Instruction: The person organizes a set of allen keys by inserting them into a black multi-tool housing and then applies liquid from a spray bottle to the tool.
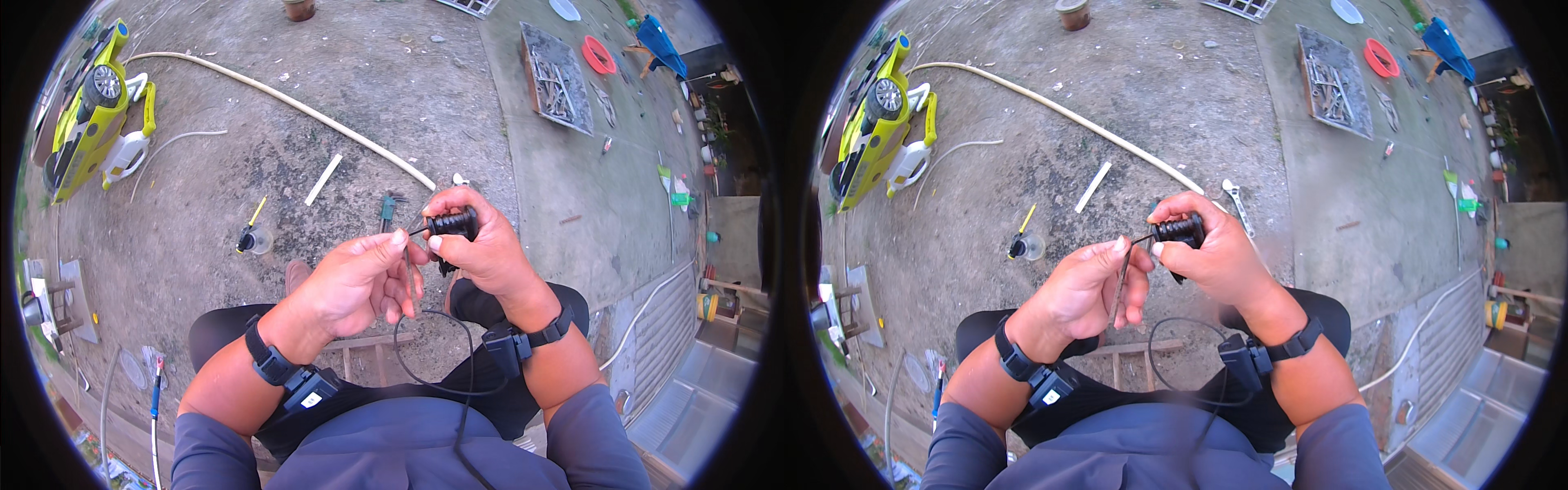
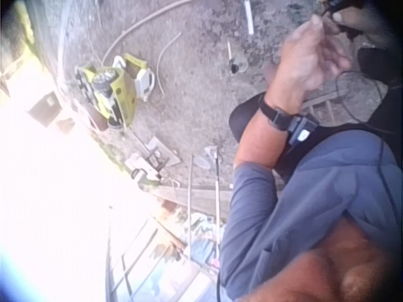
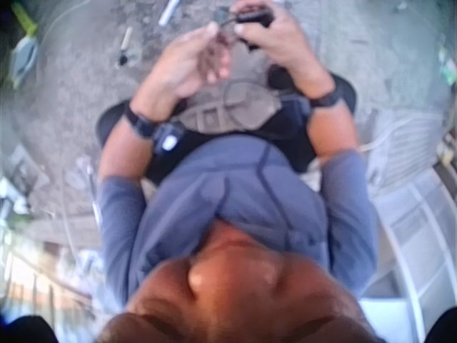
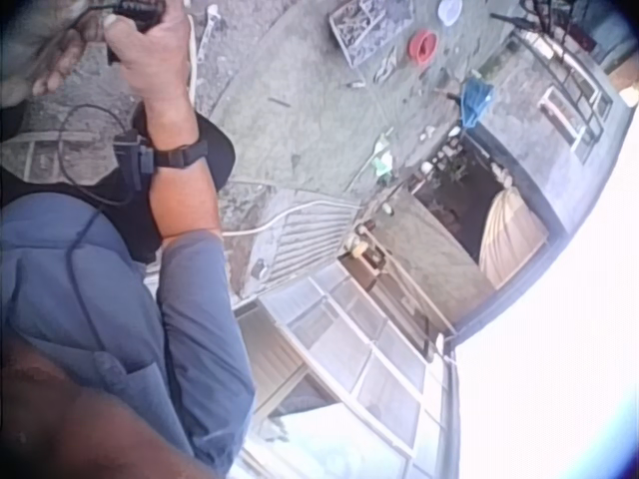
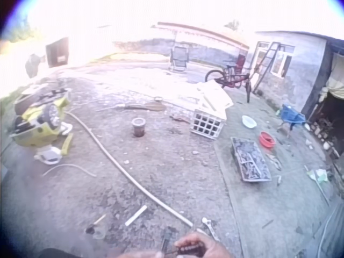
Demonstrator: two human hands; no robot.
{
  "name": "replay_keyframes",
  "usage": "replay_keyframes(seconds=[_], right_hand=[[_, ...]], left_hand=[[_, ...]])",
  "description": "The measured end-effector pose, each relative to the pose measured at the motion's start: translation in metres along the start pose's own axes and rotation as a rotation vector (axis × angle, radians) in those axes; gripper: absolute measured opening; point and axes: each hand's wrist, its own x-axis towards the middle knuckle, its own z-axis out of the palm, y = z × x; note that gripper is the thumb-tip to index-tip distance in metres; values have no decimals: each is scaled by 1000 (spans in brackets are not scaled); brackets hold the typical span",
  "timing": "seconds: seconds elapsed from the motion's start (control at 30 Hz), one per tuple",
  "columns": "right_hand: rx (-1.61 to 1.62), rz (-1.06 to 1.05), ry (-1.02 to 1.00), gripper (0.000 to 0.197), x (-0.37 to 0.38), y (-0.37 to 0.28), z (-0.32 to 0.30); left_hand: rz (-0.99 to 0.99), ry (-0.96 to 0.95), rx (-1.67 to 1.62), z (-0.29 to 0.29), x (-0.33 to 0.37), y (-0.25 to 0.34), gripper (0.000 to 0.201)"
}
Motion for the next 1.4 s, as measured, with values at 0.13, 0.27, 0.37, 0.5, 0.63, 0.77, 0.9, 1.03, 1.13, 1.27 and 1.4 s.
replay_keyframes(seconds=[0.13, 0.27, 0.37, 0.5, 0.63, 0.77, 0.9, 1.03, 1.13, 1.27, 1.4], right_hand=[[-55, -31, 0, 28, 0, -1, 2], [-66, -25, -20, 28, -1, -6, 3], [-24, -42, -30, 28, -1, -3, 5], [96, 34, -35, 28, -2, 2, 2], [31, 6, -28, 28, -4, -4, 2], [-32, -62, -32, 27, -3, -2, 2], [-30, -71, -49, 27, -3, -2, 2], [115, 52, -72, 28, -4, 3, 1], [176, 116, -52, 27, -5, 2, 4], [239, 150, -60, 28, -4, 0, 7], [266, 157, -64, 28, -3, -1, 8]], left_hand=[[36, 90, 74, 7, 1, 2, 22], [165, 245, 546, 11, 4, -2, 19], [577, 328, 1317, -4, 9, -5, 18], [303, 374, 934, 11, 9, -2, 19], [198, 294, 469, 10, 7, 3, 20], [134, 252, 233, 6, 7, 4, 21], [222, 230, 221, 1, 10, 0, 18], [380, 280, 438, 4, 11, 3, 18], [510, 336, 608, 10, 11, 2, 25], [787, 354, 1025, 4, 11, -4, 31], [896, 354, 1072, 6, 12, -7, 31]])
